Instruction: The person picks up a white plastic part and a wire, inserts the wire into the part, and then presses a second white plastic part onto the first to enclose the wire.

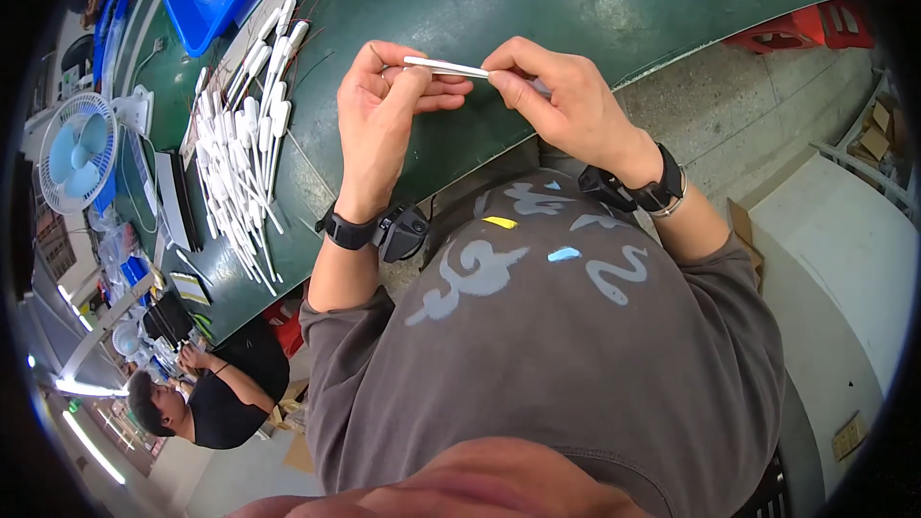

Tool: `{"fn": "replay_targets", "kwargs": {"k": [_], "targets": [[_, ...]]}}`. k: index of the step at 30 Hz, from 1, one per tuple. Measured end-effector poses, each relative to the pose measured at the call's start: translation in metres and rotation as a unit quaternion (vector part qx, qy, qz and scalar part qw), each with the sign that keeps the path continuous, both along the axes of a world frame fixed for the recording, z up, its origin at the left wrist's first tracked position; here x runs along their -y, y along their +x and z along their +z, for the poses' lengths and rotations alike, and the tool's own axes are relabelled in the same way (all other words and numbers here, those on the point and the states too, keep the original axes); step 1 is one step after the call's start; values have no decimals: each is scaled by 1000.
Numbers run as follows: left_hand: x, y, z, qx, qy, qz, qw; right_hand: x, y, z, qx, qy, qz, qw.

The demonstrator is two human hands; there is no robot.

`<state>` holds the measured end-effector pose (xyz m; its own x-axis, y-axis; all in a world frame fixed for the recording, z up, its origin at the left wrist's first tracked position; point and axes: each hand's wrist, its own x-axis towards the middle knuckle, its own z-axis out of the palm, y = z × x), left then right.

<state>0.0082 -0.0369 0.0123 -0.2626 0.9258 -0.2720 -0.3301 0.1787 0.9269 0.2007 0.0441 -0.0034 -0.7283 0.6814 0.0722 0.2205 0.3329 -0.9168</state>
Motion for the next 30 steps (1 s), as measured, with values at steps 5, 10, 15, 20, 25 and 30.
{"fn": "replay_targets", "kwargs": {"k": [5, 10, 15, 20, 25, 30], "targets": [[-2, -7, 3, 20, 7, -34, 999, 2, -1, 4, -25, -103, -9, 994], [-4, -18, 5, 19, -2, -96, 995, 2, -1, -1, -61, -81, -15, 995], [-3, -13, -1, 24, 14, -67, 997, 0, -3, -2, -41, 41, -20, 998], [0, -5, 0, 1, 26, -34, 999, 0, -3, -3, -34, 83, -21, 996], [0, -4, 10, -4, 34, -35, 999, 0, -1, -4, -33, 78, -22, 996], [-1, -9, 9, 20, 18, -53, 998, -1, -3, -7, -59, 63, -25, 996]]}}
